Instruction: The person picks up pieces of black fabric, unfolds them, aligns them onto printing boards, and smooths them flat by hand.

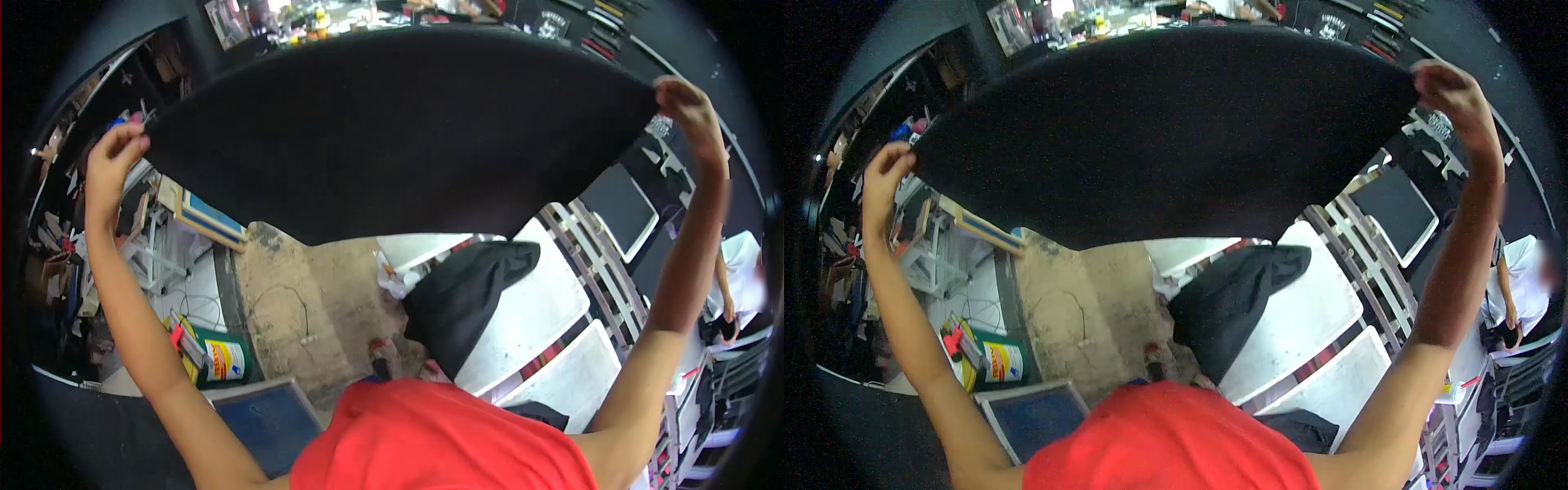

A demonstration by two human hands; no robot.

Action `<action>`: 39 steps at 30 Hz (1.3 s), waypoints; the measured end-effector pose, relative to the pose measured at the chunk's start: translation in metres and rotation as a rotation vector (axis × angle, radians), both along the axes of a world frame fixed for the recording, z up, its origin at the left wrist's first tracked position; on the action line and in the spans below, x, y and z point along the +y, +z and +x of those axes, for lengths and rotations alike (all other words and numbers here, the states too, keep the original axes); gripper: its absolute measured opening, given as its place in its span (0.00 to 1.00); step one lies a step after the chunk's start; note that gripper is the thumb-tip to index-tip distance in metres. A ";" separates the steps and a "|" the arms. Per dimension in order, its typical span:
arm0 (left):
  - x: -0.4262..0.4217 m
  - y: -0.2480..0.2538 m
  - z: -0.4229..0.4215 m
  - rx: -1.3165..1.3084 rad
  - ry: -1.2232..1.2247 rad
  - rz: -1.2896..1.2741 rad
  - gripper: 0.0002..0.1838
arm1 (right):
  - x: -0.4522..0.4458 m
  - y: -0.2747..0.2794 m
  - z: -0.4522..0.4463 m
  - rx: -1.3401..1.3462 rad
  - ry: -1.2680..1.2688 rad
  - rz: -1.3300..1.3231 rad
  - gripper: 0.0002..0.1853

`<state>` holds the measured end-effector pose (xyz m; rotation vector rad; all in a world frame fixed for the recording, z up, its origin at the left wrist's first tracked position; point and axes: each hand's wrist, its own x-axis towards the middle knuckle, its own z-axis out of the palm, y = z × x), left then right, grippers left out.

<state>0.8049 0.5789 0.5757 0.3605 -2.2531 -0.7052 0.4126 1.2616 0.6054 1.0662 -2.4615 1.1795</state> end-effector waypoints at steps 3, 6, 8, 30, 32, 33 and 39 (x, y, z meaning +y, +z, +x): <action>0.048 -0.062 0.032 -0.084 -0.060 0.092 0.06 | 0.030 -0.066 0.034 -0.029 0.113 -0.028 0.15; 0.075 -0.128 0.073 -0.110 -0.199 0.207 0.11 | 0.084 -0.124 0.061 -0.166 0.048 -0.167 0.15; 0.092 -0.163 0.095 0.065 -0.342 0.372 0.15 | 0.131 -0.147 0.056 -0.251 0.180 -0.302 0.11; 0.070 -0.198 -0.176 0.421 0.019 0.740 0.17 | -0.155 -0.196 -0.302 -0.435 0.272 -0.721 0.15; 0.071 -0.180 -0.172 0.616 -0.048 0.739 0.15 | -0.153 -0.179 -0.304 -0.445 0.473 -0.887 0.16; 0.082 -0.171 -0.170 0.616 -0.047 0.737 0.15 | -0.145 -0.174 -0.310 -0.451 0.546 -0.919 0.17; 0.115 -0.221 -0.146 0.559 0.001 0.793 0.14 | -0.115 -0.206 -0.291 -0.472 0.392 -0.973 0.13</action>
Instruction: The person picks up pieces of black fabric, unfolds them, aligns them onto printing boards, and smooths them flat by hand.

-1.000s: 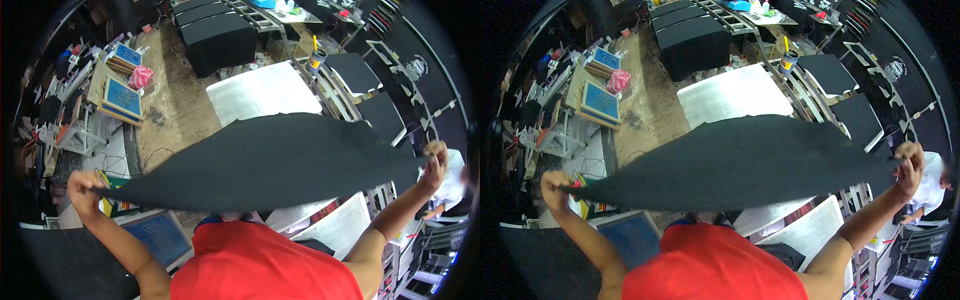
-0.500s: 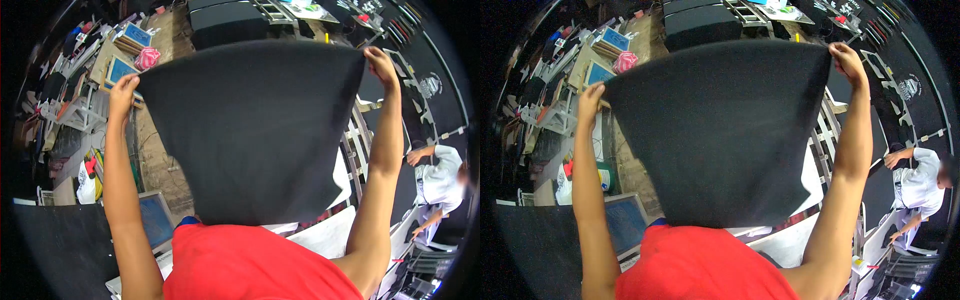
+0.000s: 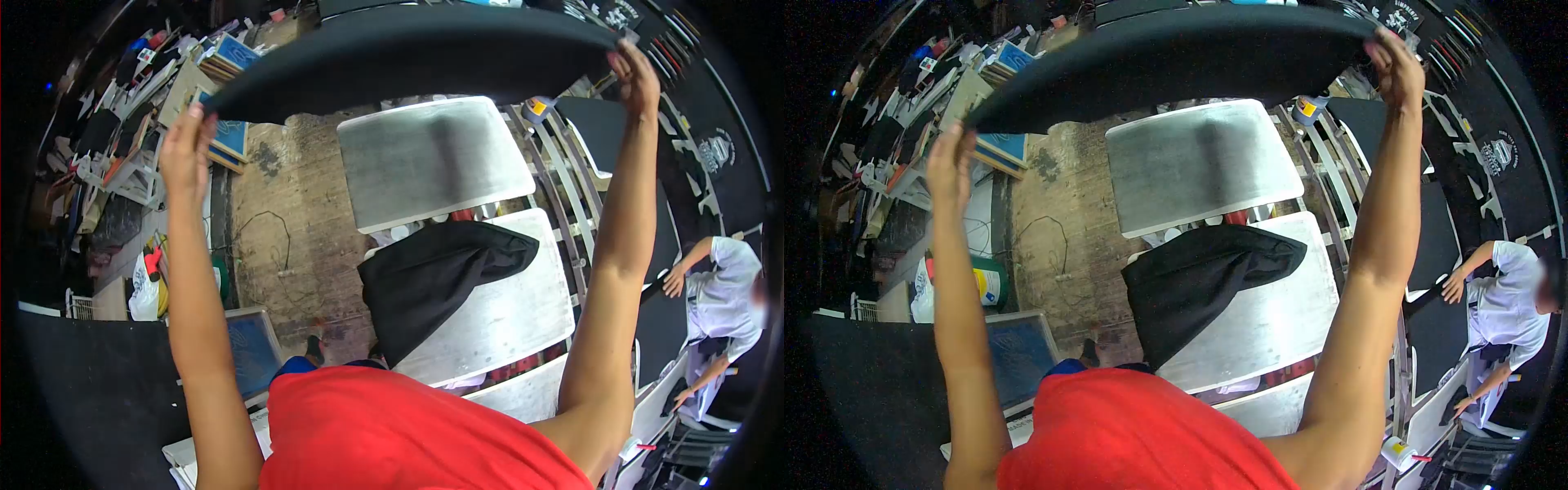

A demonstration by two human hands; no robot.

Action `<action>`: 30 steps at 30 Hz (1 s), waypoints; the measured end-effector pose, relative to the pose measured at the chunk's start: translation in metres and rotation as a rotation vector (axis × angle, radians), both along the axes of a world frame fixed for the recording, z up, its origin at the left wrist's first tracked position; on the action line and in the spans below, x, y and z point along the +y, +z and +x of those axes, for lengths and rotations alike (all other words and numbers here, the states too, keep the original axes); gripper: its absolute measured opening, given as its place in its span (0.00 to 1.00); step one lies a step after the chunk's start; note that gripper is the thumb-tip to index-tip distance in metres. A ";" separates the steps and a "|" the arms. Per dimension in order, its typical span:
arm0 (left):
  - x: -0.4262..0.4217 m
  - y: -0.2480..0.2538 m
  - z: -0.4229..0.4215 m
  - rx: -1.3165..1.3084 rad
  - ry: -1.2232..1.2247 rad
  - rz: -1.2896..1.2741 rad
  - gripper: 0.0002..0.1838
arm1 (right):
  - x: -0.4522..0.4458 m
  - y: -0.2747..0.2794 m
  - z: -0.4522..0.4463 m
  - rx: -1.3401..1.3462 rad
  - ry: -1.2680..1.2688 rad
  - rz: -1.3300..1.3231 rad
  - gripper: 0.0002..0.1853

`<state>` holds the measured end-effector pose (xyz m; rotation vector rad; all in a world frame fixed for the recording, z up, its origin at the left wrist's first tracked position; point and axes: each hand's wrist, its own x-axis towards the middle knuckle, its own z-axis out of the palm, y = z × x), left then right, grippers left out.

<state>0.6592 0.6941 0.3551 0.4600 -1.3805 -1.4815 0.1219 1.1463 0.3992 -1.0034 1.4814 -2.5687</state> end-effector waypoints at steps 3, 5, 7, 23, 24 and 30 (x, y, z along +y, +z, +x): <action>0.018 -0.068 0.004 -0.209 -0.058 0.089 0.15 | 0.017 -0.057 -0.010 -0.174 -0.131 0.274 0.16; 0.036 -0.111 0.002 -0.279 -0.093 0.128 0.14 | 0.026 -0.102 -0.004 -0.224 -0.152 0.338 0.18; 0.056 -0.151 -0.001 -0.384 -0.080 0.228 0.14 | 0.035 -0.141 0.011 -0.324 -0.199 0.370 0.18; 0.168 -0.288 0.045 -0.912 -0.156 0.541 0.12 | 0.133 -0.363 0.061 -0.725 -0.315 0.600 0.12; 0.172 -0.287 0.047 -0.940 -0.153 0.532 0.12 | 0.136 -0.365 0.063 -0.712 -0.310 0.587 0.11; 0.183 -0.307 0.062 -0.940 -0.187 0.508 0.13 | 0.151 -0.363 0.073 -0.726 -0.299 0.583 0.11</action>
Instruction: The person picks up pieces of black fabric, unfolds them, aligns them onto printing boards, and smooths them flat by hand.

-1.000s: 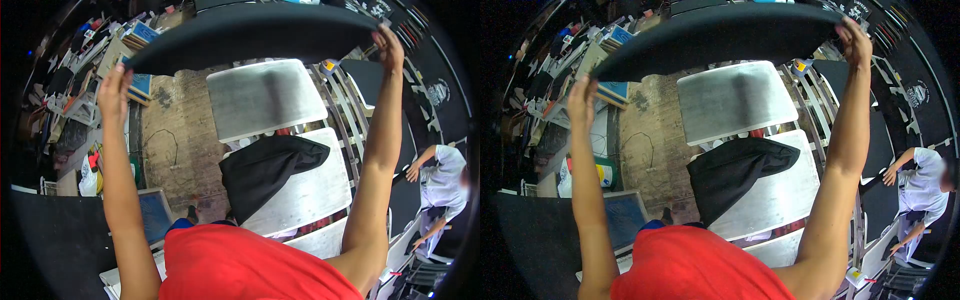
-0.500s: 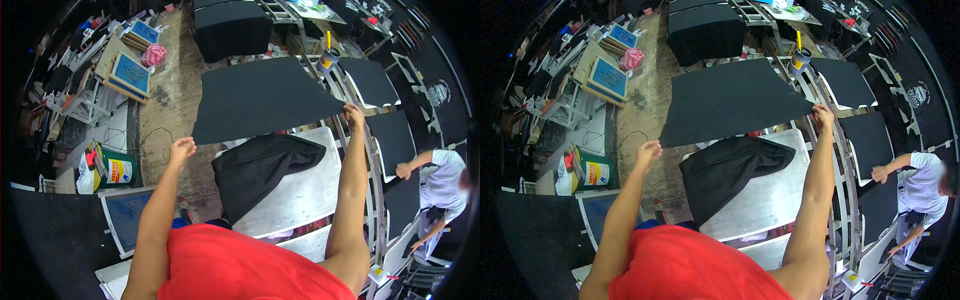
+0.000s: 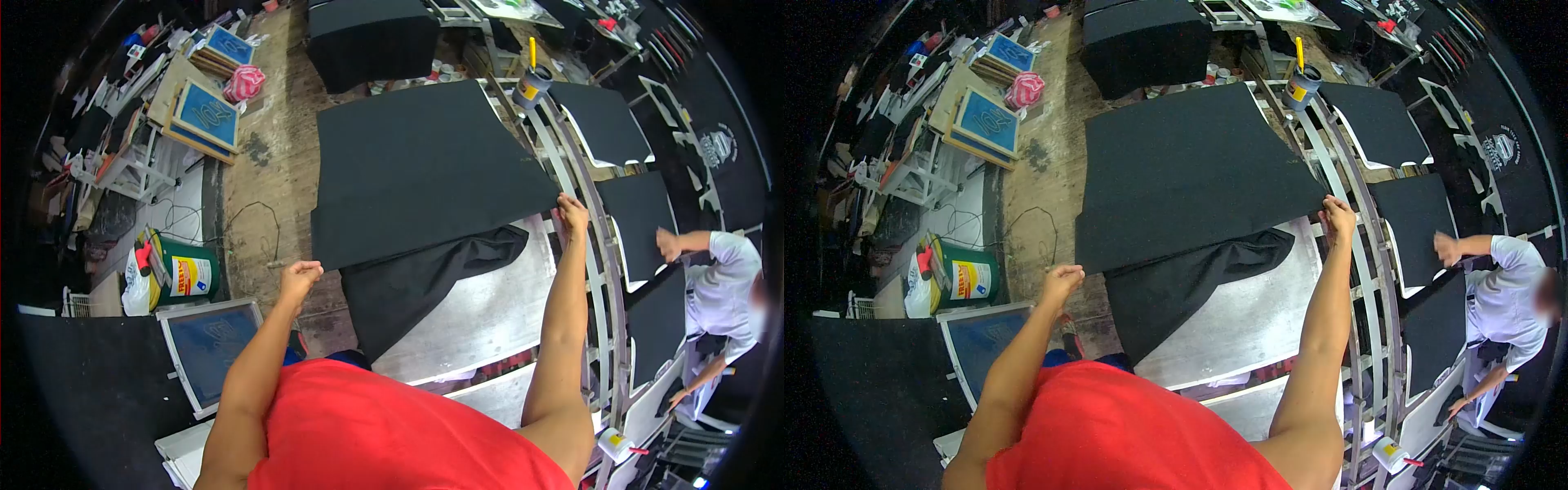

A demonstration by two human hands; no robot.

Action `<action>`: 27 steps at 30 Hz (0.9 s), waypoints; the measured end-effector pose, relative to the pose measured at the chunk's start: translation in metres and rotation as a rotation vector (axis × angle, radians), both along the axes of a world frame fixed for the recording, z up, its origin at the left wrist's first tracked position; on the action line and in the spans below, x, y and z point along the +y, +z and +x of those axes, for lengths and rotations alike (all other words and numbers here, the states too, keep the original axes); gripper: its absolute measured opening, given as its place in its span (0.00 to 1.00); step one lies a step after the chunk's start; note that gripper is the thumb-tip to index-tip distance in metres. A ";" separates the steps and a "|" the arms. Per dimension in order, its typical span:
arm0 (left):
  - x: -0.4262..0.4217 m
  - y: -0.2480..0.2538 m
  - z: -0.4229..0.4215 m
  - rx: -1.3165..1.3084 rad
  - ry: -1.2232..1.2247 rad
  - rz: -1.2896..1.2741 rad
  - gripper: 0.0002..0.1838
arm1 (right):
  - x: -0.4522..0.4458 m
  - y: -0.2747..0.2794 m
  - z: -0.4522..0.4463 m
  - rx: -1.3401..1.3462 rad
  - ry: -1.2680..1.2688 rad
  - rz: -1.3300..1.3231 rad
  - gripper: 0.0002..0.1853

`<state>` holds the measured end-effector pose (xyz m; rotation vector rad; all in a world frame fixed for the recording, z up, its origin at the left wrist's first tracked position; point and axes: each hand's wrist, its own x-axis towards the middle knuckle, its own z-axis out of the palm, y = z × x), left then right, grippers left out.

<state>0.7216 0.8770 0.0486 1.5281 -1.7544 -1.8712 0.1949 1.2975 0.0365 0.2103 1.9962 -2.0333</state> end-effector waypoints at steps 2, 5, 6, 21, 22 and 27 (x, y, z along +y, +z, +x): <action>0.000 -0.003 0.003 0.023 0.006 -0.009 0.13 | 0.003 -0.004 -0.001 0.002 0.011 -0.010 0.12; 0.000 -0.004 0.003 0.066 0.002 -0.022 0.13 | 0.003 -0.001 0.010 0.020 -0.018 -0.006 0.15; -0.001 -0.005 0.003 0.050 0.001 -0.027 0.13 | -0.001 0.005 0.018 0.017 -0.061 0.008 0.16; -0.003 -0.032 0.003 -0.124 0.102 0.183 0.18 | 0.006 -0.049 0.020 -0.186 -0.066 0.201 0.14; -0.003 -0.035 0.003 -0.123 0.111 0.192 0.17 | 0.006 -0.050 0.019 -0.189 -0.063 0.206 0.14; -0.005 -0.045 0.008 -0.073 0.118 0.217 0.16 | 0.010 -0.056 0.009 -0.186 -0.115 0.106 0.05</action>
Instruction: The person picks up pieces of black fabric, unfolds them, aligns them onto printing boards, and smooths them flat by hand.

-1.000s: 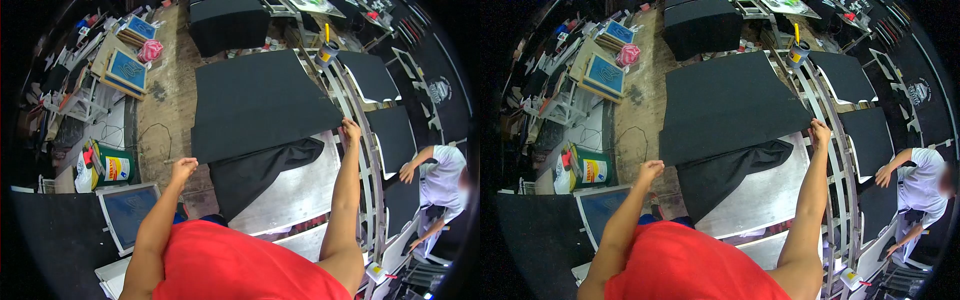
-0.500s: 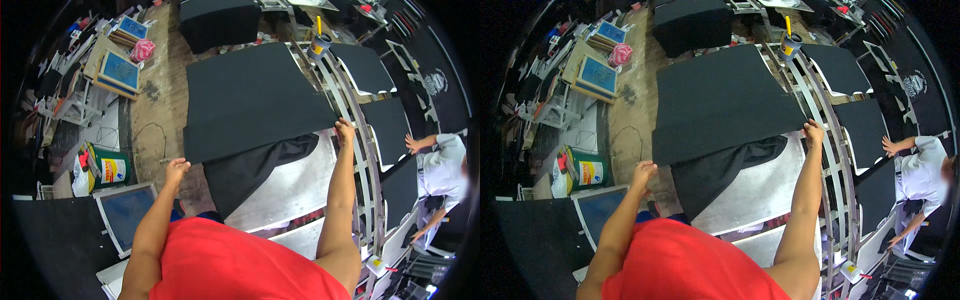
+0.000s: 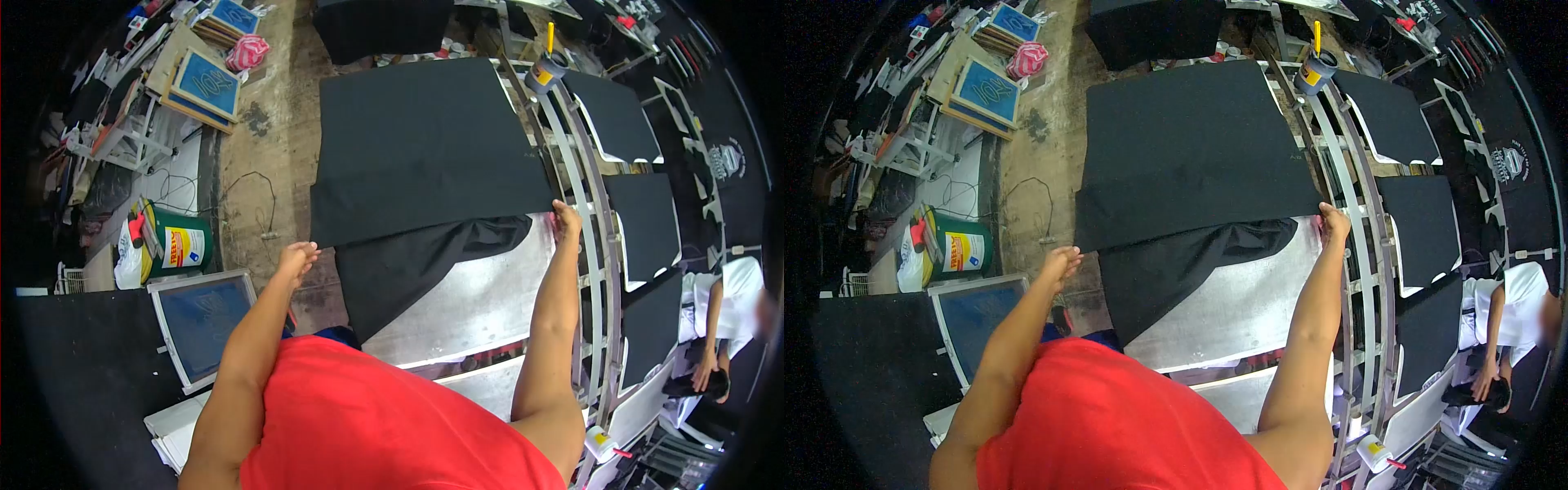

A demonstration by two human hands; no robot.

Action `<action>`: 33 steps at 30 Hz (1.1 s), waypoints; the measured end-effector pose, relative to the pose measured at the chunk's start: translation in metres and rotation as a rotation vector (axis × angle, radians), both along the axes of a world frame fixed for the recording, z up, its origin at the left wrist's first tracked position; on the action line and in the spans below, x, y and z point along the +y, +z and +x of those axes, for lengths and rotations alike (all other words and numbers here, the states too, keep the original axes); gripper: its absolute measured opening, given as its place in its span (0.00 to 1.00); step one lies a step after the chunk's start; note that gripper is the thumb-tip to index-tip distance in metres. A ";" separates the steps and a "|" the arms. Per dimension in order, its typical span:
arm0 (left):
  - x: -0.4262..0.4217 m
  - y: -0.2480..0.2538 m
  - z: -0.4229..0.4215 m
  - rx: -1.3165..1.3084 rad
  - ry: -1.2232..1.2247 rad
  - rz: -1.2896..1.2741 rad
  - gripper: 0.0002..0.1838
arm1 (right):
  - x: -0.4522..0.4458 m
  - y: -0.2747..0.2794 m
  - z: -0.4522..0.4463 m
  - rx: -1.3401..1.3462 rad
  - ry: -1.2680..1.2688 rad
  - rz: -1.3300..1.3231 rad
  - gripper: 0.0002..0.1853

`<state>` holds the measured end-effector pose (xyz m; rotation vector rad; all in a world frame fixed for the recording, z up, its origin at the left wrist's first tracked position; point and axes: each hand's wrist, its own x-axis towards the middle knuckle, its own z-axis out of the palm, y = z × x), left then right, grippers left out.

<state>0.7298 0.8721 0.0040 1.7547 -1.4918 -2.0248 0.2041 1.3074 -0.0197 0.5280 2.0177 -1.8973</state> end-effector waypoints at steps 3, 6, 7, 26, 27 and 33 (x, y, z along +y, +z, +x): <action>0.001 0.009 0.003 0.031 0.030 0.028 0.15 | 0.001 0.016 -0.006 0.006 0.020 -0.121 0.06; 0.006 0.035 0.003 0.084 0.073 0.060 0.14 | -0.004 0.047 -0.005 0.018 -0.008 -0.233 0.08; 0.007 0.042 0.003 0.113 0.095 0.070 0.14 | -0.007 0.059 -0.002 0.031 -0.010 -0.241 0.08; 0.019 0.054 0.009 0.147 -0.014 0.083 0.12 | 0.015 0.063 -0.009 0.075 -0.020 -0.230 0.11; 0.021 0.056 0.009 0.145 -0.015 0.085 0.11 | 0.015 0.064 -0.006 0.068 -0.041 -0.219 0.11; 0.025 0.056 0.013 0.142 -0.026 0.105 0.11 | 0.025 0.060 -0.005 0.071 -0.052 -0.273 0.13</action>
